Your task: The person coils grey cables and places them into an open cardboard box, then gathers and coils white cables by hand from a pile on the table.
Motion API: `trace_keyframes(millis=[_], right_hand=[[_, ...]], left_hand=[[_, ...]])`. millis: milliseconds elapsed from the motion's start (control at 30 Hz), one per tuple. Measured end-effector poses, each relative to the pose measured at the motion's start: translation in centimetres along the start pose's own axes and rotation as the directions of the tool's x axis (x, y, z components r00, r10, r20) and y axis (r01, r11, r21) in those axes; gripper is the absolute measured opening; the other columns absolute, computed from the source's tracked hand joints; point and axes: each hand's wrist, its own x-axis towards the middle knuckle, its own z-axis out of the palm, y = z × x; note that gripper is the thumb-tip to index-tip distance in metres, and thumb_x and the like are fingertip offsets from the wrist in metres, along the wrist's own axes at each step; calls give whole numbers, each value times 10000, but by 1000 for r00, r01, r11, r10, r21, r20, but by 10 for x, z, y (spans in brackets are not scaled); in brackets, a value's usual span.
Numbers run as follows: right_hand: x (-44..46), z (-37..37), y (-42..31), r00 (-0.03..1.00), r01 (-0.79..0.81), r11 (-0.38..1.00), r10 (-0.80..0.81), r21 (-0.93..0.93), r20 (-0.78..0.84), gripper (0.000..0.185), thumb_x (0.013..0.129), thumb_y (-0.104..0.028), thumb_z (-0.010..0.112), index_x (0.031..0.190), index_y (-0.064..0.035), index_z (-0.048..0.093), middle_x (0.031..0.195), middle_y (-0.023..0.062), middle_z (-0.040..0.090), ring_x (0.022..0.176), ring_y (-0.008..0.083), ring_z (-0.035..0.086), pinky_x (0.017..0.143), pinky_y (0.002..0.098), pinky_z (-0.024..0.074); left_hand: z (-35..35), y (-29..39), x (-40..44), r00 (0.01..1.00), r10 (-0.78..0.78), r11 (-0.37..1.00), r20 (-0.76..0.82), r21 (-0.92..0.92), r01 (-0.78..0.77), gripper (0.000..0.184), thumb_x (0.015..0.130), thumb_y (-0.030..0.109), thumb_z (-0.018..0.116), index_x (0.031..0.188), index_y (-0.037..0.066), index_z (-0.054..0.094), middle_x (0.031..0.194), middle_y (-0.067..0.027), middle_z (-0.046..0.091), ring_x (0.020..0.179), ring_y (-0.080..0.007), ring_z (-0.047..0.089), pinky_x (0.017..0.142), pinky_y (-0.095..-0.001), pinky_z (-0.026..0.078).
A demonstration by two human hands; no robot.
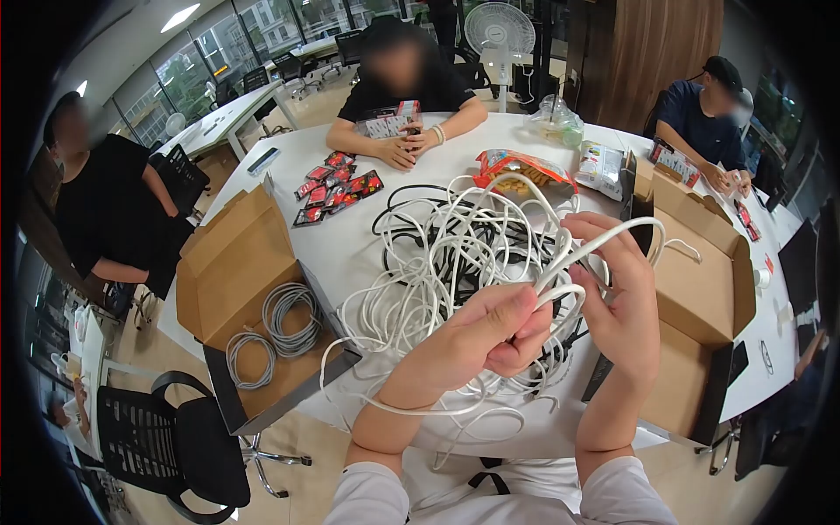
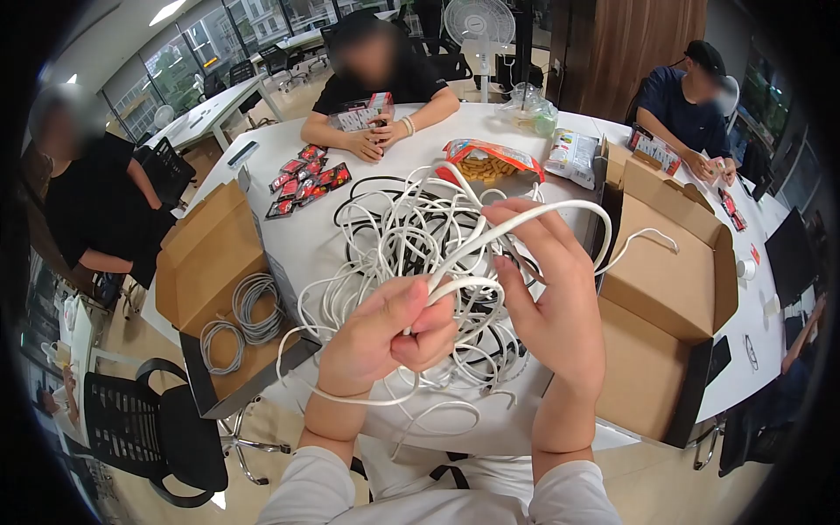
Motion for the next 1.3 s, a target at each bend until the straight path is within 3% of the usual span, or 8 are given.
trace_keyframes(millis=[133,267,500,800,900,933,1033,1300], right_hand=[[-5,-3,11,998,-46,964,37,260,41,369,820,30,559,1187,60,536,1260,185,516,1090,276,559,934,334,424],[-5,-2,0,1000,10,909,-13,416,6,522,859,-119,580,1321,49,405,1344,202,439,1229,289,454,1006,373,358],[1,-8,8,966,161,986,-168,50,198,557,817,-102,614,1324,15,416,1324,191,467,1244,352,424,1043,395,318],[4,-2,1,979,200,976,-201,-90,-9,265,763,-87,691,985,-3,571,975,138,613,932,336,569,803,385,450],[-1,-1,0,1000,24,1000,-24,-10,-4,251,774,-82,683,987,-12,569,915,142,622,871,329,592,757,388,458],[0,1,2,998,58,998,-59,-34,-30,219,796,-68,663,982,-9,564,828,140,630,751,315,612,669,371,469],[-1,3,-1,999,-51,997,51,65,9,181,821,-53,634,982,-10,562,769,138,633,647,292,621,602,340,476],[-2,1,-5,995,-95,994,92,63,36,173,848,-18,585,1020,-1,588,739,131,633,525,190,610,498,287,464]], left_hand=[[0,-1,0,1000,24,999,5,40,-24,440,992,432,345,683,121,326,518,58,267,442,-50,216,412,-229,166],[-3,-4,1,999,50,997,12,58,-51,419,995,416,356,696,124,334,532,53,284,457,-47,223,412,-218,170],[5,0,2,1000,-5,1000,-24,1,5,419,995,395,357,672,131,316,502,48,286,439,-64,239,408,-231,176],[-4,-2,6,999,-1,970,-35,-241,-7,325,1005,371,352,821,107,393,540,56,270,449,-61,270,406,-209,215],[-9,0,7,997,-26,967,-79,-255,5,317,1004,367,356,832,105,400,535,56,275,439,-58,278,399,-209,223],[-10,0,7,996,-36,966,-82,-257,14,305,1005,359,358,841,106,403,532,58,280,428,-51,277,392,-207,228],[-11,0,8,997,-22,956,-80,-292,-2,296,1005,353,360,850,104,404,527,60,278,417,-47,265,383,-209,224],[-17,-3,11,993,-49,957,-111,-288,15,290,994,354,358,854,108,423,502,60,261,390,-49,231,373,-216,207]])
